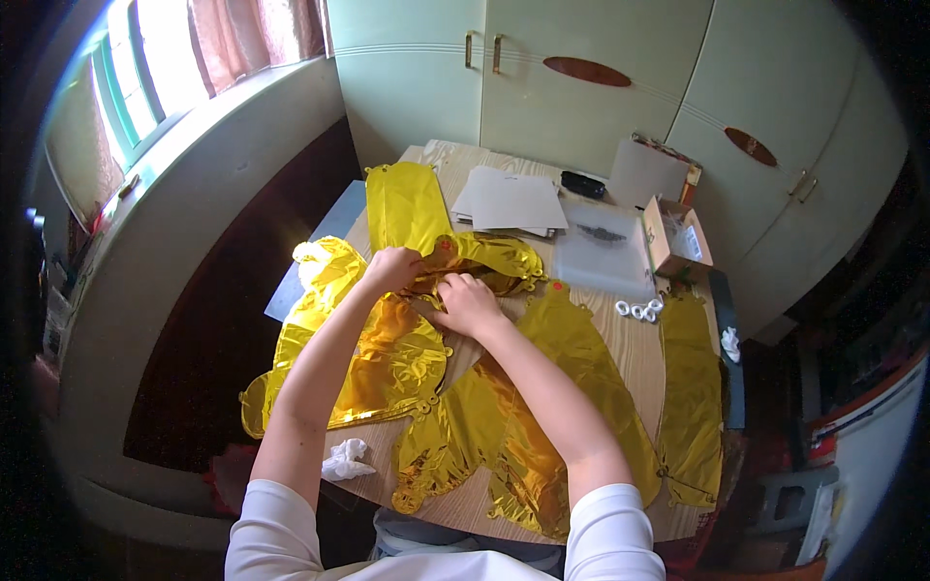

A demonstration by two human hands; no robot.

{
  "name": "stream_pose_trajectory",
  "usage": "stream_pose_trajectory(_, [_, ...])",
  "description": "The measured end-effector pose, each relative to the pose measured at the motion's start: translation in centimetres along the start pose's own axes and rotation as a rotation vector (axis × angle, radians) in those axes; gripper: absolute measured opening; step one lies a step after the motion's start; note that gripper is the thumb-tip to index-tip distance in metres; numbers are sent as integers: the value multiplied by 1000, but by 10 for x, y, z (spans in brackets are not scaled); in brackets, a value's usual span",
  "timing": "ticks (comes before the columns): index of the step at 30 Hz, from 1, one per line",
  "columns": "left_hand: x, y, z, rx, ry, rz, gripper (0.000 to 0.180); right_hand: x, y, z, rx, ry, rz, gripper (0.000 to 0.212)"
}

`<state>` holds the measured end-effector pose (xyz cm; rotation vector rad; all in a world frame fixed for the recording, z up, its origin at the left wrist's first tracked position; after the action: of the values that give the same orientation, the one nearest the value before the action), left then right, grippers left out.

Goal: Manually packaging gold foil decorations or balloons into plastic sleeves with cardboard inserts.

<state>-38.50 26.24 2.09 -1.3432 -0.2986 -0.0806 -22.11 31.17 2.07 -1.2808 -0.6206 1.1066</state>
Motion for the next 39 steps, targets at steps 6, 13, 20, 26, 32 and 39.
stream_pose_trajectory(6, [-5, 2, 4, -27, -16, -8, 28, 0, 4, 8, -175, 72, -46, 27])
stream_pose_trajectory(13, [2, -1, 2, -83, 20, -18, 30, 26, 2, 24, -95, 320, 303, 19])
stream_pose_trajectory(20, [3, -3, 1, -106, 15, -17, 31, 41, 13, 38, -70, 591, 631, 21])
stream_pose_trajectory(26, [-2, -1, -1, -79, 15, -41, 30, 34, 12, 39, 17, 378, 466, 29])
stream_pose_trajectory(32, [-2, -1, 0, -78, -11, -26, 28, 34, 12, 32, -15, 205, 366, 34])
stream_pose_trajectory(39, [-8, 3, 0, -76, -15, -41, 28, 43, 5, 35, -29, 341, 412, 28])
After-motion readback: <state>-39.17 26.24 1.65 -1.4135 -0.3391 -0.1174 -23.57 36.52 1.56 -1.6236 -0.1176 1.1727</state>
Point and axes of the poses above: each hand's wrist, its own z-axis towards the middle knuckle, its own y-axis out of the palm, x = y × z, the point moved 5 cm from there along z, towards the middle knuckle, and after that the axes turned 14 degrees about y, right-handed, at the moved point
